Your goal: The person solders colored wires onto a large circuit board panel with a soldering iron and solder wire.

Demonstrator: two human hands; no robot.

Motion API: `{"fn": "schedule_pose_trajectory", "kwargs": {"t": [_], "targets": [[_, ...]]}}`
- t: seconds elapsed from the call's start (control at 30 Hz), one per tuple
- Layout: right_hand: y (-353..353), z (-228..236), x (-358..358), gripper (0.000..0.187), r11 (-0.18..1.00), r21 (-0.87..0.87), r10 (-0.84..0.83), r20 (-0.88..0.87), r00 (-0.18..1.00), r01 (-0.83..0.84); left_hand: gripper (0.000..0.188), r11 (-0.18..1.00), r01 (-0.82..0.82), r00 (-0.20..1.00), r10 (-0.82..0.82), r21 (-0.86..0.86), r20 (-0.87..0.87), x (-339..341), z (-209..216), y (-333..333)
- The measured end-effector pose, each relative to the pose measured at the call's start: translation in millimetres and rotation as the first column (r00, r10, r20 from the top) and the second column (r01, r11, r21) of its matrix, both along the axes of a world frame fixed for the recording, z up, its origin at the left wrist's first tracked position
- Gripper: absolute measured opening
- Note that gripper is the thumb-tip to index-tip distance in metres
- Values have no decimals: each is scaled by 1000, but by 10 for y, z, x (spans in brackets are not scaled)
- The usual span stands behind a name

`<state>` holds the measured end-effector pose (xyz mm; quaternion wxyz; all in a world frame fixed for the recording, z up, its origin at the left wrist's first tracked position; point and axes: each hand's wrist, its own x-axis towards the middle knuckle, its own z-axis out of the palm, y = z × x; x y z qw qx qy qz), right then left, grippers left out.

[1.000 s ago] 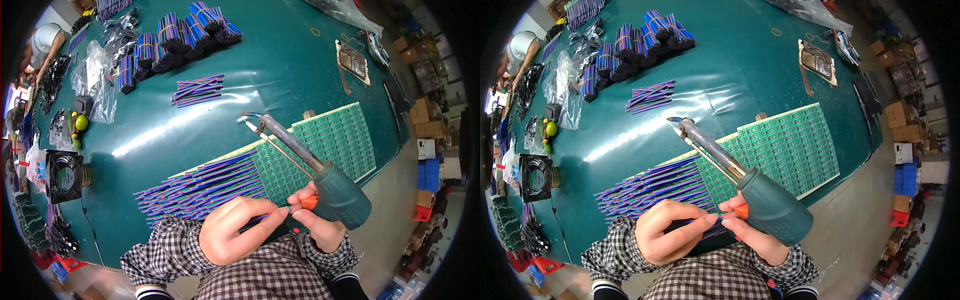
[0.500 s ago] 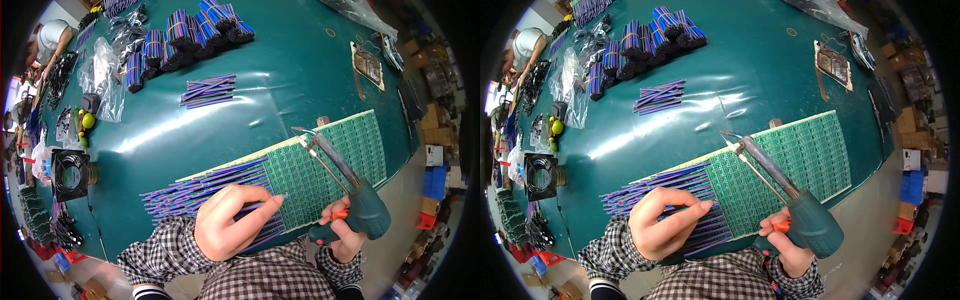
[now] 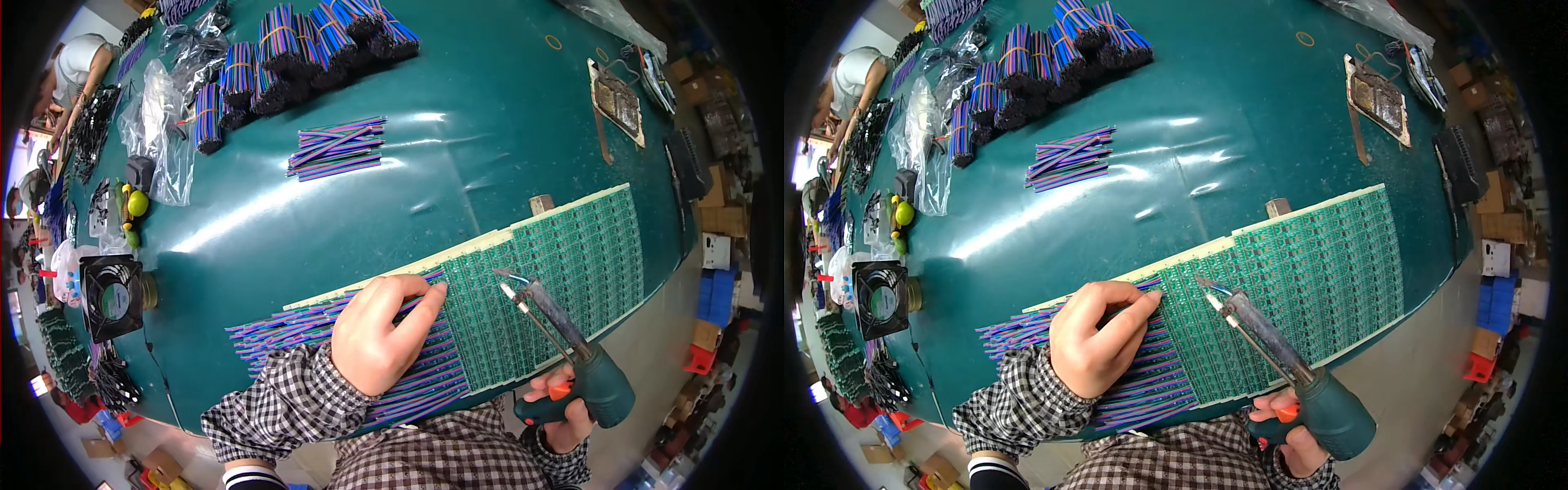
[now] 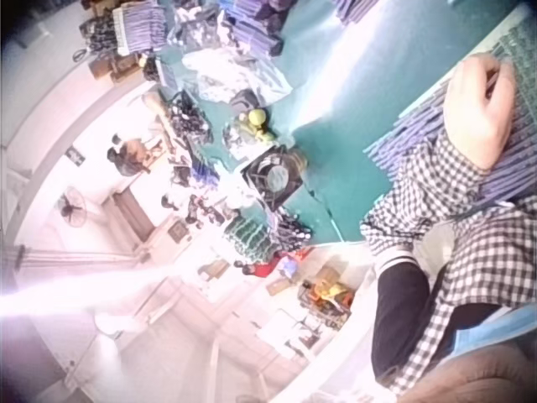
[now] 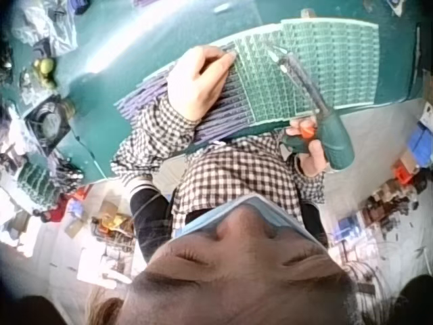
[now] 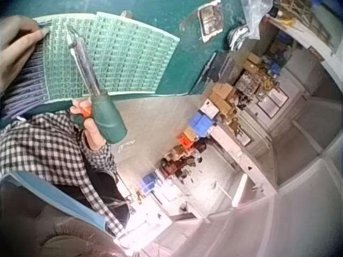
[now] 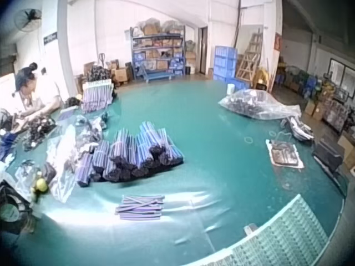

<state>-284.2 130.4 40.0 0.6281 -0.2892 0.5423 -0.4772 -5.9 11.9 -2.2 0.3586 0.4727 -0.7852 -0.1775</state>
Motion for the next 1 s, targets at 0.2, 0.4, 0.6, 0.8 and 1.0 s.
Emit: {"fn": "schedule_pose_trajectory", "kwargs": {"t": [0.2,0.4,0.6,0.8,1.0], "targets": [[36,-4,21,67,998,-53,17,-96,995,-22,33,1000,-12,1000,12,-11,10,-18,-18,-4],[57,-69,29,67,993,-113,0,-194,981,-22,34,1000,-8,1000,9,-9,23,-20,-26,-7],[46,-24,45,65,998,-55,32,-193,981,-43,36,1000,2,1000,-2,-3,27,-14,-20,-9],[41,-14,66,65,997,-62,22,-206,978,-35,36,1000,8,1000,-8,1,28,-7,-24,-9],[44,-41,78,64,997,-76,10,-219,976,-27,37,1000,23,999,-24,9,41,0,-13,-17]]}}
